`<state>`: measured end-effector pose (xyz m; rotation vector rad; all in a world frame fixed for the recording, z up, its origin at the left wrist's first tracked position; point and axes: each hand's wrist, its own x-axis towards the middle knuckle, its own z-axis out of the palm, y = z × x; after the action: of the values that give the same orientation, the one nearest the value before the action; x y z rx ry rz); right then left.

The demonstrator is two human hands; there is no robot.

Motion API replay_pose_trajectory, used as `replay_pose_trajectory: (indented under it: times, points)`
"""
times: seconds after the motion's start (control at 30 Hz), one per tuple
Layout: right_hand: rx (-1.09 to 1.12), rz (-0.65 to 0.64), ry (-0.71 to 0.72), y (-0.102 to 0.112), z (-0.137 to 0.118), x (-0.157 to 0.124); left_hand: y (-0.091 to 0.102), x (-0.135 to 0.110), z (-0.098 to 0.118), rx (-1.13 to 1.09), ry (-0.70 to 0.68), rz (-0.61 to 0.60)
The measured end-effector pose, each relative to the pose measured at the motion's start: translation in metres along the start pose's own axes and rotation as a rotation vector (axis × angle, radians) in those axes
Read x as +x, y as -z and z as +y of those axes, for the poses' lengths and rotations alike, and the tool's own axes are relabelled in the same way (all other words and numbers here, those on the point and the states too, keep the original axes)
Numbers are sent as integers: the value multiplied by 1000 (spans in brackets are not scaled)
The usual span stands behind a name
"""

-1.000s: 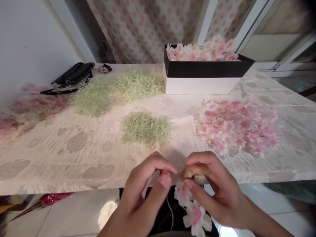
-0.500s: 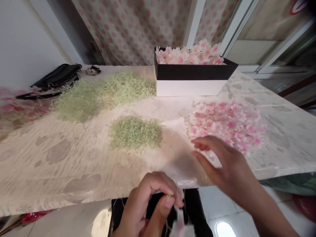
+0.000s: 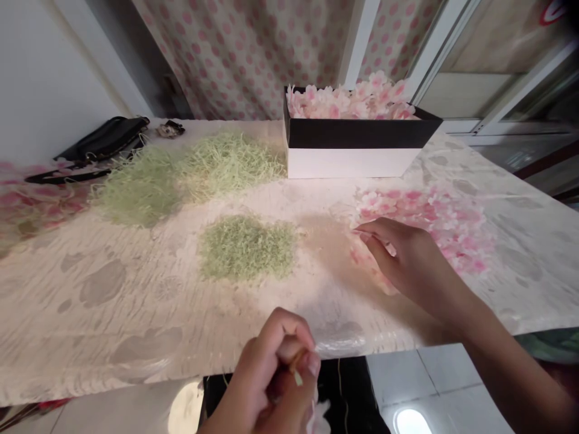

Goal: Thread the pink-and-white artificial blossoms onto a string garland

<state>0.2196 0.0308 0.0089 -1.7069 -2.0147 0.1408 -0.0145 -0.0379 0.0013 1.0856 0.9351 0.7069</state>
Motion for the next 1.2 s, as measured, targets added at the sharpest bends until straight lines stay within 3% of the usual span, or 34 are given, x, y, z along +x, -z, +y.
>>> replay_pose_trajectory:
  times: [0.1,0.27,0.4,0.5,0.73,0.93,1.2]
  points:
    - [328,-64,-39,4,-9,1,4,12,14,60,36,29]
    - [714,-339,-108,5,-33,-6,11,33,29,255,41,60]
    - [864,-565,-91,4,-42,-10,11,43,29,263,-17,-11]
    - [882,-645,-95,5,-41,-11,12,45,26,234,-51,-11]
    - [805,-645,-87,3,-31,-13,17,40,23,231,7,74]
    - [759,-691,-164,-1,-28,-12,19,34,23,249,5,91]
    - [735,-466,-191,-11,-36,-9,19,30,20,230,36,102]
